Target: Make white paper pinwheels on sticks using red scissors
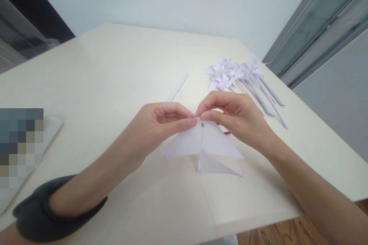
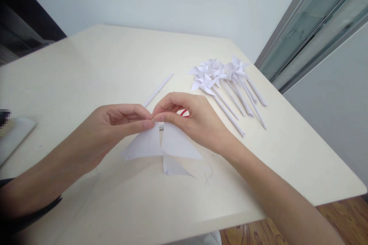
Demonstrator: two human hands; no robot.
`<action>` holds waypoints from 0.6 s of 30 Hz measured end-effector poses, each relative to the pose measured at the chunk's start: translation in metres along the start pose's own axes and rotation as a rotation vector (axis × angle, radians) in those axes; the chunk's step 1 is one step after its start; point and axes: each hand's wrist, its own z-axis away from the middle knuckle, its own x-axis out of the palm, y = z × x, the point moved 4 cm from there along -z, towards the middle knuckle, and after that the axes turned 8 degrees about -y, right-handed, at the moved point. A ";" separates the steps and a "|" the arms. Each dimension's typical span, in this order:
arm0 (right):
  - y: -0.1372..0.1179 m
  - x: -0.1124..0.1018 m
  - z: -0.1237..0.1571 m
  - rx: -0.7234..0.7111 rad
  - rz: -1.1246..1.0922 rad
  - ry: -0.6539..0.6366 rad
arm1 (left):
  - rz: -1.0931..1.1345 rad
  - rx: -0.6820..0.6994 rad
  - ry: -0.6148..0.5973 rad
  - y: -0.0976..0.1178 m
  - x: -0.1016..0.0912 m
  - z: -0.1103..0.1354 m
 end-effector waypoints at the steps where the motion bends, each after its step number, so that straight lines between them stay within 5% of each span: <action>1: -0.001 -0.001 0.000 -0.046 -0.027 -0.030 | 0.041 -0.035 -0.027 0.000 0.001 0.000; 11: -0.008 -0.003 0.003 -0.342 0.198 -0.137 | 0.128 -0.180 -0.090 0.005 0.008 0.003; 18: -0.009 0.001 0.004 -0.278 0.396 -0.029 | -0.070 0.108 0.091 0.008 0.004 0.007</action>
